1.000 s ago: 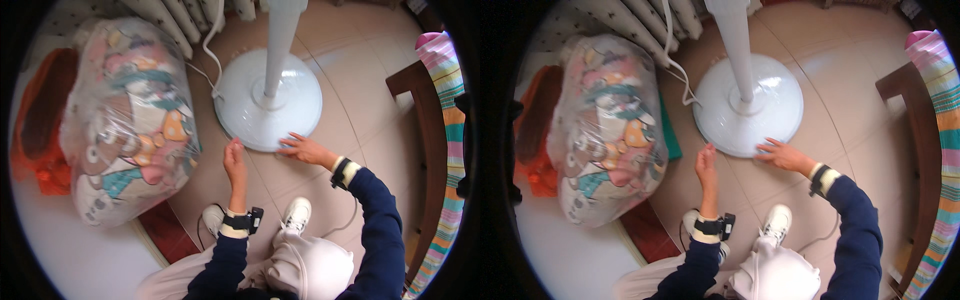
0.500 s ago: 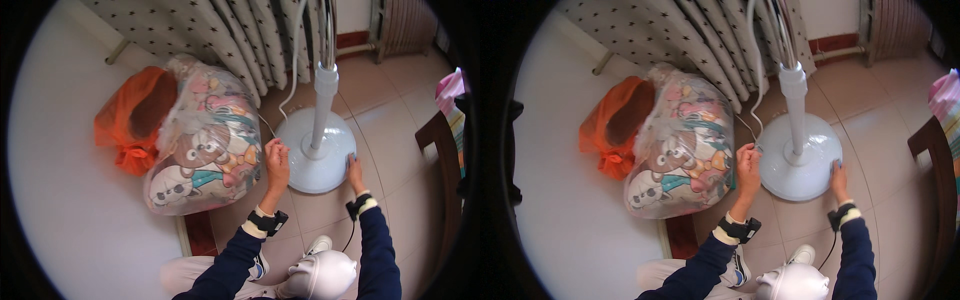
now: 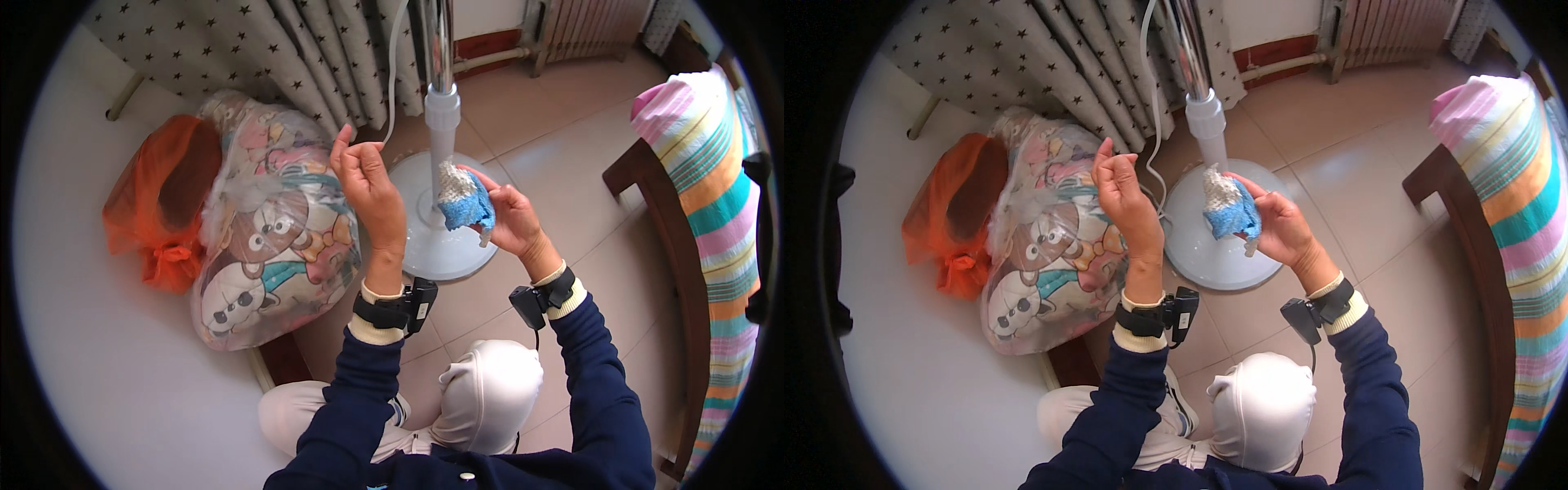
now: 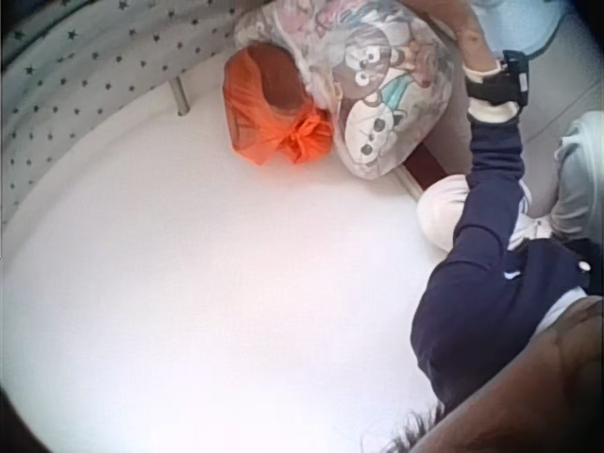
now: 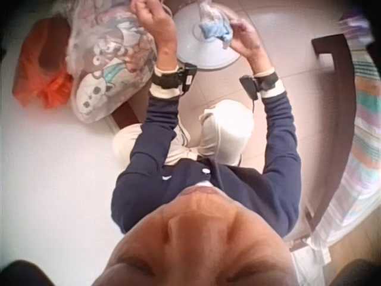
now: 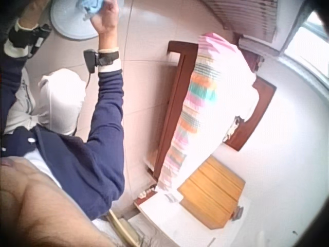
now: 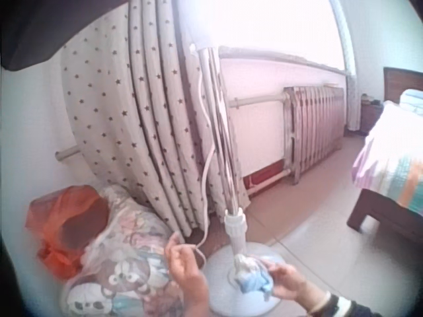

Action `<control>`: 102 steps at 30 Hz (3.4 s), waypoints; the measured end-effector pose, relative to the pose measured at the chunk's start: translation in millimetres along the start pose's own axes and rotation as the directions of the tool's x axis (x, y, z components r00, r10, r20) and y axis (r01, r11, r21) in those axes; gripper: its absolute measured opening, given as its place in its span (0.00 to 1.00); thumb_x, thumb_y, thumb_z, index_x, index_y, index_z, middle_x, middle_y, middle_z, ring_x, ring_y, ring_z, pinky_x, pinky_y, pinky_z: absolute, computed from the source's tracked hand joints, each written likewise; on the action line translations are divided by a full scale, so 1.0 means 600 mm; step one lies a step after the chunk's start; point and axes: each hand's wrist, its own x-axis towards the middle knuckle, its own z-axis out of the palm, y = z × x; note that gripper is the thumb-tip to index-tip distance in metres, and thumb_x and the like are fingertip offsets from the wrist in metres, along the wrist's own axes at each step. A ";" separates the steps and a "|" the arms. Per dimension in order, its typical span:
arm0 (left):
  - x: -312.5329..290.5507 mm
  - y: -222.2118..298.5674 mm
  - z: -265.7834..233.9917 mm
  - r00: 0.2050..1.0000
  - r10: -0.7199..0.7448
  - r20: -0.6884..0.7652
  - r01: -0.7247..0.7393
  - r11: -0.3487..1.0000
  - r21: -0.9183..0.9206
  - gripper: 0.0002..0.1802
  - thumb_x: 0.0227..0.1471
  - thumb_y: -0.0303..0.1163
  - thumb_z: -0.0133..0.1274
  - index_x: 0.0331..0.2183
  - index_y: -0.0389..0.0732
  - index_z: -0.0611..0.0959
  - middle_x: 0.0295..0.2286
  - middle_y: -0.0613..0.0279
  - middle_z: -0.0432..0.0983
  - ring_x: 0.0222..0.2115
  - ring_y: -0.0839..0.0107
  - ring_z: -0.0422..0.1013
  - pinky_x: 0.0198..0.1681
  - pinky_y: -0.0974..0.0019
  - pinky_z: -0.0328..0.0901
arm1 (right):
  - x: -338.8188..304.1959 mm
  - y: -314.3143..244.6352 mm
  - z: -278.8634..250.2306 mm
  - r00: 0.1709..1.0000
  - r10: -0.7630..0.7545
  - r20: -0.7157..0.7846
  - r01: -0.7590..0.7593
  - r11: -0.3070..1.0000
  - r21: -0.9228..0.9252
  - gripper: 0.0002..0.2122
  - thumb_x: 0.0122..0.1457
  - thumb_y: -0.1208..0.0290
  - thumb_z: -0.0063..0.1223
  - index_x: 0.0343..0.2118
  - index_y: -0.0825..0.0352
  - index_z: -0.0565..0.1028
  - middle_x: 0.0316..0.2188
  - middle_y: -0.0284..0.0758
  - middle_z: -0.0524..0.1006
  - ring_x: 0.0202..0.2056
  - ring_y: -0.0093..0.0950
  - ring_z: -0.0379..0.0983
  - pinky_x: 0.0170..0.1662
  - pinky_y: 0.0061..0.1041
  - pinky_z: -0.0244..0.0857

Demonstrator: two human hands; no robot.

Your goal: The person wipes the white pedestal fan with a blue cloth, cleaning the head, grille, stand, and base. The person then wraps the power cord around the stand.

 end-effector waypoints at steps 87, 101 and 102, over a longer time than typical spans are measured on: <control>0.245 0.142 0.094 0.932 -0.084 0.353 0.244 0.864 -0.439 0.09 0.61 0.32 0.45 0.29 0.40 0.73 0.26 0.68 0.72 0.22 0.85 0.59 0.27 0.80 0.58 | 0.132 -0.084 0.396 0.611 -0.735 0.292 0.599 0.189 -0.778 0.20 0.67 0.67 0.37 0.58 0.72 0.58 0.55 0.40 0.66 0.53 0.27 0.63 0.56 0.26 0.57; 0.204 0.167 0.009 0.951 -0.175 0.256 0.270 0.872 -0.408 0.13 0.62 0.34 0.42 0.28 0.36 0.72 0.41 0.53 0.76 0.37 0.80 0.67 0.43 0.75 0.60 | 0.297 -0.115 0.444 0.470 -0.828 0.305 0.440 -0.080 -0.894 0.10 0.65 0.67 0.41 0.34 0.70 0.69 0.30 0.33 0.66 0.35 0.22 0.60 0.44 0.23 0.59; 0.197 0.164 0.003 0.955 -0.166 0.246 0.266 0.847 -0.460 0.13 0.62 0.34 0.42 0.28 0.36 0.72 0.41 0.53 0.76 0.38 0.79 0.67 0.45 0.74 0.60 | 0.286 -0.112 0.428 0.505 -0.792 0.344 0.346 -0.180 -0.921 0.10 0.64 0.68 0.41 0.34 0.70 0.69 0.30 0.35 0.67 0.37 0.23 0.60 0.48 0.25 0.57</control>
